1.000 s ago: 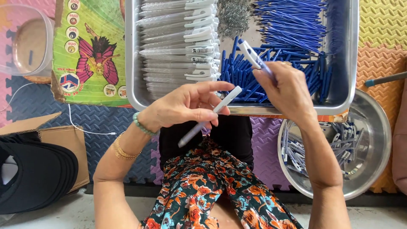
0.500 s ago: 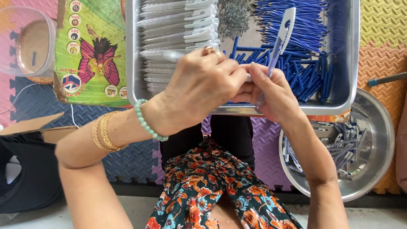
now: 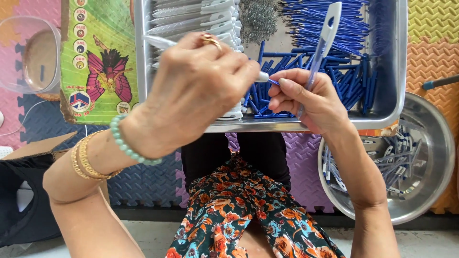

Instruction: Assembling ballpoint pens by inserting ink refills into plastic bodies and attaching clips.

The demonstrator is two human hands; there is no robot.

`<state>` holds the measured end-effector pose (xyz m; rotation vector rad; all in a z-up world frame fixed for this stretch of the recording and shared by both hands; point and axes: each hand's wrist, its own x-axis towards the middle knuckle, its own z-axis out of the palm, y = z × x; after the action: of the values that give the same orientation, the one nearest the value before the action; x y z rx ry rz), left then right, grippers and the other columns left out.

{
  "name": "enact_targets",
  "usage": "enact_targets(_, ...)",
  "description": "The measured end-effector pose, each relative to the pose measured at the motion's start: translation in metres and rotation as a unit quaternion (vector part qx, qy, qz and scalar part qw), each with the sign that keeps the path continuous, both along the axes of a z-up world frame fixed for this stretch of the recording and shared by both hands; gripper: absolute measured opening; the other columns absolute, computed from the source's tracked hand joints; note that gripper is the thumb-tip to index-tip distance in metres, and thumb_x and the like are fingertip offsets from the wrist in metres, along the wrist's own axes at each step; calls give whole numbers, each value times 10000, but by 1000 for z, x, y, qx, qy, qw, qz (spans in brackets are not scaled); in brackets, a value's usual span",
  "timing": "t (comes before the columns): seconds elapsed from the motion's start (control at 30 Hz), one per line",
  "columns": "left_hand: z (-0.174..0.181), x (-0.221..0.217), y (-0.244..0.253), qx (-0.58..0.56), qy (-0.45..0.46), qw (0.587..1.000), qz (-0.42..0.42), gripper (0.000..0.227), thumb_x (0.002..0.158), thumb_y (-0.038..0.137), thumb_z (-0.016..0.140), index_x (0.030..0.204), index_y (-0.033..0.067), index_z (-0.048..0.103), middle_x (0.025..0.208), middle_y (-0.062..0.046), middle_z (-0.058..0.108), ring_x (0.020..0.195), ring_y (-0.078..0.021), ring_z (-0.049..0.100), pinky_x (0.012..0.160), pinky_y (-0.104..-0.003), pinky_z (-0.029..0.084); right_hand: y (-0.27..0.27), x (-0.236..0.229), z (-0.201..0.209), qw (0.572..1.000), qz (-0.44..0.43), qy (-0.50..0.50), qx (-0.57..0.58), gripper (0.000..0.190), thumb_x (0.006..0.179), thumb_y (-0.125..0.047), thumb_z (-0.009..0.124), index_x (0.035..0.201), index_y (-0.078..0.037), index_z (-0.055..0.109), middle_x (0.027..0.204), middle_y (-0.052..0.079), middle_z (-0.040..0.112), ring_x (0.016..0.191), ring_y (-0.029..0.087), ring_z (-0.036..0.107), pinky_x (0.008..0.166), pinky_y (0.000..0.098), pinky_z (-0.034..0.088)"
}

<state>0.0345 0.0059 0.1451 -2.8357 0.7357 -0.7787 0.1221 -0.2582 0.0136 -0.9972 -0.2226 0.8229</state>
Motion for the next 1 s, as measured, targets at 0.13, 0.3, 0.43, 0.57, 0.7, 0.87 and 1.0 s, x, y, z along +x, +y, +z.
enact_targets(0.13,2,-1,12,8,22,1000,-2,94,1055,194,794,1061,194,701,1078,58,814,907,-117,747,874,-299,560,-10,5,2,999,-8,-42,-28,239,1105,-66,694,1299,67,733,1063,162,794,867,202,819,789,247,712)
enact_targets(0.3,-9,2,29,-88,66,993,-38,160,1060,39,807,1154,160,851,1177,21,899,828,-129,782,812,-309,604,-28,11,13,960,-17,-206,-188,181,1112,9,652,1269,57,730,1036,178,786,864,231,821,814,275,724)
enact_targets(0.43,-16,2,37,-120,79,989,-39,225,1011,-27,813,1170,125,865,1182,25,896,875,-155,794,793,-315,608,-68,31,8,936,-19,-265,-230,195,1109,61,650,1290,68,723,1057,197,792,867,235,817,802,265,711)
enact_targets(0.57,-25,7,39,-151,91,984,-32,240,1007,-30,835,1202,106,867,1172,-20,895,883,-185,793,735,-333,588,-102,59,-2,868,-62,-385,-308,130,1208,137,659,1320,109,718,1115,241,769,939,279,808,788,274,682)
enact_targets(0.7,-35,14,35,-177,101,978,-38,261,996,-52,818,1208,91,869,1194,-29,895,857,-175,789,713,-317,584,-98,76,3,808,-83,-407,-418,116,1250,112,660,1318,87,751,1119,162,761,746,167,700,571,245,547)
enact_targets(0.87,-39,18,31,-185,106,976,-48,228,1003,-42,823,1187,81,876,1202,-38,896,871,-178,802,727,-313,601,-91,91,-8,698,-76,-519,-488,141,1177,141,708,1301,193,752,1141,281,720,626,223,707,460,296,577)
enact_targets(1.0,-38,18,30,-173,94,980,-43,213,1014,-32,837,1189,86,865,1195,-32,894,864,-178,791,724,-310,597,-98,93,-21,556,-119,-654,-499,210,1194,123,734,1377,211,786,1226,318,674,926,346,699,707,385,644)
